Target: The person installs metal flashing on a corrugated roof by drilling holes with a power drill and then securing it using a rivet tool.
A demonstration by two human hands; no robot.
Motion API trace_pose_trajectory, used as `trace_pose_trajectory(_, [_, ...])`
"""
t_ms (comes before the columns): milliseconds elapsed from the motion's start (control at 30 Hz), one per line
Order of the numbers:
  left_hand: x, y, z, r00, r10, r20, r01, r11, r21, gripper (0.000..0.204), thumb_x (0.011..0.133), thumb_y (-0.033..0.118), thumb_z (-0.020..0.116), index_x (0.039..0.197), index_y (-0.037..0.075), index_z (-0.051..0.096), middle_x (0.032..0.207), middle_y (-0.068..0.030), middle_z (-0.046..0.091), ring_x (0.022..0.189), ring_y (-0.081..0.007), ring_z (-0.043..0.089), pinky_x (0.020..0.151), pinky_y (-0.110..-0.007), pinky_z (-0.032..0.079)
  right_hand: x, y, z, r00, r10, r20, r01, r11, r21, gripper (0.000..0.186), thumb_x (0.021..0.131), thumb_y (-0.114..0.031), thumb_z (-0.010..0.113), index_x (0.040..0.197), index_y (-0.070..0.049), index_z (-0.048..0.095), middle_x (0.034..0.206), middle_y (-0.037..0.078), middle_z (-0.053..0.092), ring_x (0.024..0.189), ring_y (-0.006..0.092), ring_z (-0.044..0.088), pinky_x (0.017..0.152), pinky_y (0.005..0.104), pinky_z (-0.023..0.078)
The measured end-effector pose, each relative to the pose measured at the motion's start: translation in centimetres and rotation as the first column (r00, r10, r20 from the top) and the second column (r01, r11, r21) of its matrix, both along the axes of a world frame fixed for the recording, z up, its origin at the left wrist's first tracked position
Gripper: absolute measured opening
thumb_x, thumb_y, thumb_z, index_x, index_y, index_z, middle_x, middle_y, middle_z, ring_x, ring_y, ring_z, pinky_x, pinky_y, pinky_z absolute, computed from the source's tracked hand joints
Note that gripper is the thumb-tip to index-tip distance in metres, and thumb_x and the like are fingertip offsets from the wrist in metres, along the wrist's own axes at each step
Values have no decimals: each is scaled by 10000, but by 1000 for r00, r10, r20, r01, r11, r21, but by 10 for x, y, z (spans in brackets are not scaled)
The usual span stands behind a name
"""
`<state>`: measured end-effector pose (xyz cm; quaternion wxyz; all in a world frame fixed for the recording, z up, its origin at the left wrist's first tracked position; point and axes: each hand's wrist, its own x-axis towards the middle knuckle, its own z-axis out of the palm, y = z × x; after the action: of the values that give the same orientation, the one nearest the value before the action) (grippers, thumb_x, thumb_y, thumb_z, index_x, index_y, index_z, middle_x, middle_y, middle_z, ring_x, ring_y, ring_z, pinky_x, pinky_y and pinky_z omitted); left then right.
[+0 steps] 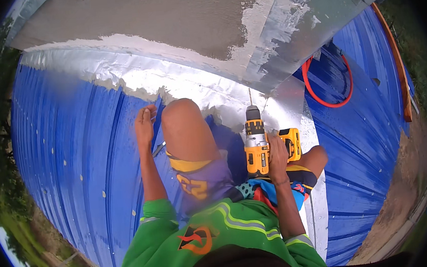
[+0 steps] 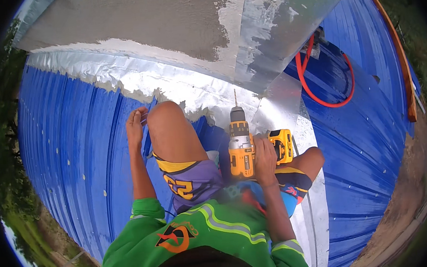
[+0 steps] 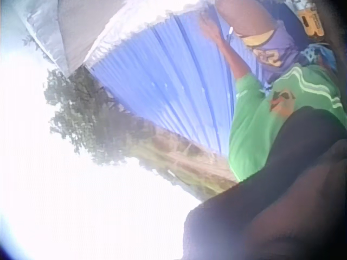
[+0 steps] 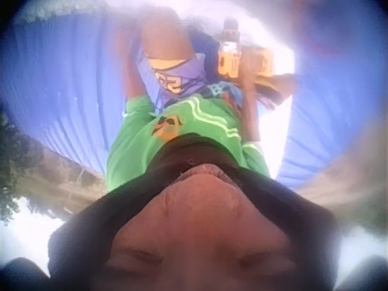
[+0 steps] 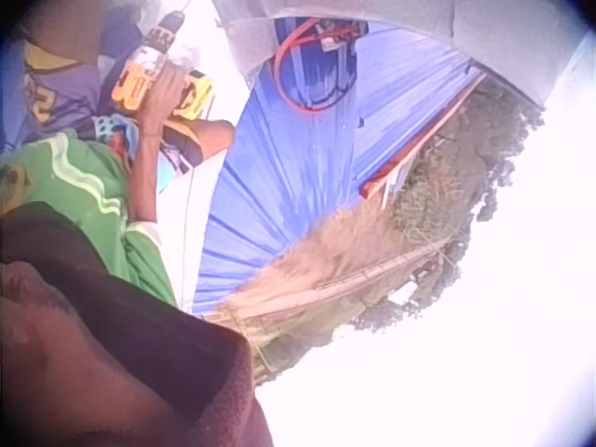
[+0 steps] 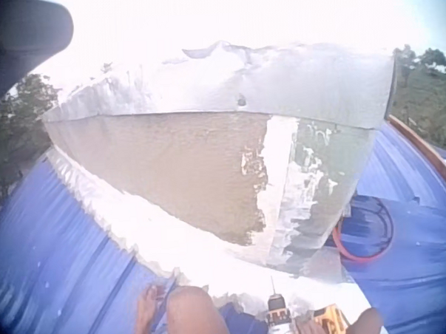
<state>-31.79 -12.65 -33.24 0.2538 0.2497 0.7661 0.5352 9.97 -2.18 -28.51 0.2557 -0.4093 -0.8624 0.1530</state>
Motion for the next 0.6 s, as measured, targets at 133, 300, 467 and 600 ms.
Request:
trace_pose_trajectory(133, [21, -51, -109, 927, -286, -243, 147, 873, -464, 367, 936, 205, 566, 1264, 42, 589, 1170, -155, 662, 1094, -359, 618, 966, -425, 491, 16, -12, -41, 988, -73, 140, 84, 994, -76, 493, 821, -73, 622, 1299, 1, 531, 1012, 176, 565, 941, 358, 566, 846, 423, 468])
trace_pose_trajectory(300, [-10, -131, -231, 686, -503, -526, -45, 691, -721, 509, 904, 321, 574, 1375, 145, 492, 1367, -104, 495, 1226, -321, 496, 959, -474, 459, 0, -21, -76, 961, -50, 271, 93, 985, -149, 679, 809, -26, 578, 1460, -13, 389, 1042, 167, 539, 994, 338, 532, 871, 425, 420])
trace_pose_trajectory(467, [44, -85, -241, 708, -580, -403, -26, 548, -836, 471, 909, 356, 550, 1330, 148, 520, 1327, -81, 508, 1161, -301, 521, 896, -481, 463, 22, -30, -114, 890, -103, 443, 208, 959, -194, 714, 808, -25, 551, 1492, -22, 348, 1032, 163, 546, 957, 320, 528, 852, 407, 411])
trace_pose_trajectory(600, [23, -88, -257, 589, -633, -503, -145, 530, -836, 411, 912, 353, 538, 1269, 149, 551, 1292, -72, 526, 1136, -279, 531, 823, -466, 466, 16, -36, -145, 919, -71, 387, 140, 978, -153, 731, 799, -53, 582, 1490, -53, 343, 996, 161, 542, 981, 324, 525, 857, 419, 394])
